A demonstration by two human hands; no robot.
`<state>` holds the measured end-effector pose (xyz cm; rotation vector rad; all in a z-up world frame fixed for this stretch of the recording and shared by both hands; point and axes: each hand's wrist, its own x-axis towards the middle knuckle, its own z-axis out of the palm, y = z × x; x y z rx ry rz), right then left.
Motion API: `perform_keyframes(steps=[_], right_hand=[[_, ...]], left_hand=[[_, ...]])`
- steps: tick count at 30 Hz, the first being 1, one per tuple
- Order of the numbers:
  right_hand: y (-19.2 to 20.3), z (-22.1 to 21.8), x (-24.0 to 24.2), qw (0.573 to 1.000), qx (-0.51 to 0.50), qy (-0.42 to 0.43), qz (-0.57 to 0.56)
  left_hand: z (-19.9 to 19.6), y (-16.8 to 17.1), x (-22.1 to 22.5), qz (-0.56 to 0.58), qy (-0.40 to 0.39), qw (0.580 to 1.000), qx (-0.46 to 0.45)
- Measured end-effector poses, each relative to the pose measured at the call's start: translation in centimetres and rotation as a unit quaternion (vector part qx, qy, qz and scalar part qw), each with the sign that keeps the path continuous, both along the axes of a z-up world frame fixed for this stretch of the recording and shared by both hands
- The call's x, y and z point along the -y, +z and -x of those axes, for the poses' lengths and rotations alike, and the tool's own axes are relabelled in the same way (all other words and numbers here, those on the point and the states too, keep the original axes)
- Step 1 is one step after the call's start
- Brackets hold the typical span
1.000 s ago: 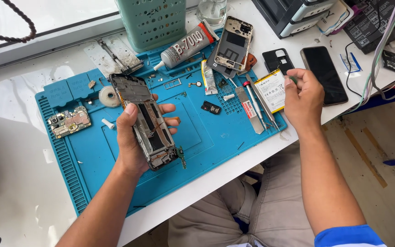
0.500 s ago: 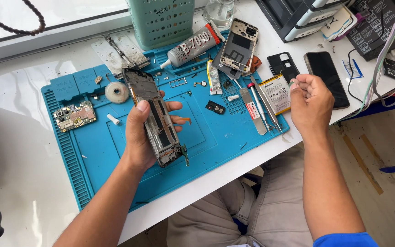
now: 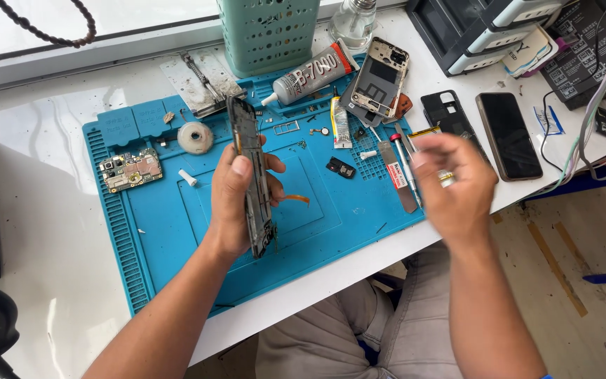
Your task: Disassembling a mobile phone to remove the battery and separate the screen from the frame
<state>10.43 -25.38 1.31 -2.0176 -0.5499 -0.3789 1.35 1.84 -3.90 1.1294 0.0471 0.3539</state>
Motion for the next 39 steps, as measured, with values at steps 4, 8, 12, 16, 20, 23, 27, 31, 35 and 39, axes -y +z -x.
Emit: perform_keyframes(steps=[4, 8, 12, 16, 20, 23, 27, 31, 35, 39], right_hand=[[2.2, 4.9, -5.1, 0.987, -0.075, 0.127, -0.059], [2.5, 6.3, -7.4, 0.97, -0.024, 0.241, -0.023], [2.2, 6.7, -9.0, 0.966, -0.009, 0.26, 0.004], [1.3, 6.5, -9.0, 0.97, -0.025, 0.241, 0.009], [0.1, 5.7, -7.8, 0.975, -0.092, 0.2, -0.001], [-0.1, 5.4, -7.4, 0.962, -0.155, 0.217, -0.057], [-1.7, 5.0, -6.8, 0.913, -0.258, 0.27, -0.162], [-2.1, 5.3, -7.2, 0.901, -0.281, 0.279, -0.177], [-1.9, 6.0, -8.0, 0.906, -0.268, 0.281, -0.169], [-2.2, 5.9, -8.1, 0.936, -0.213, 0.258, -0.11]], left_hand=[[0.1, -0.1, 0.2, -0.071, 0.025, 0.997, 0.035], [0.3, 0.4, 0.7, -0.123, 0.044, 0.989, 0.069], [0.5, 1.1, 1.1, -0.114, 0.038, 0.99, 0.069], [0.2, -0.1, 0.9, -0.075, 0.021, 0.995, 0.067], [-0.4, -1.7, 0.0, -0.049, 0.024, 0.996, 0.072], [-0.7, -0.6, 0.0, -0.041, 0.03, 0.995, 0.087], [0.0, 1.8, -0.1, 0.014, 0.001, 0.995, 0.097], [0.7, 3.5, -0.2, 0.072, -0.056, 0.992, 0.089], [1.1, 4.7, 0.0, 0.158, -0.149, 0.974, 0.068], [2.1, 5.7, 0.7, 0.175, -0.167, 0.969, 0.041]])
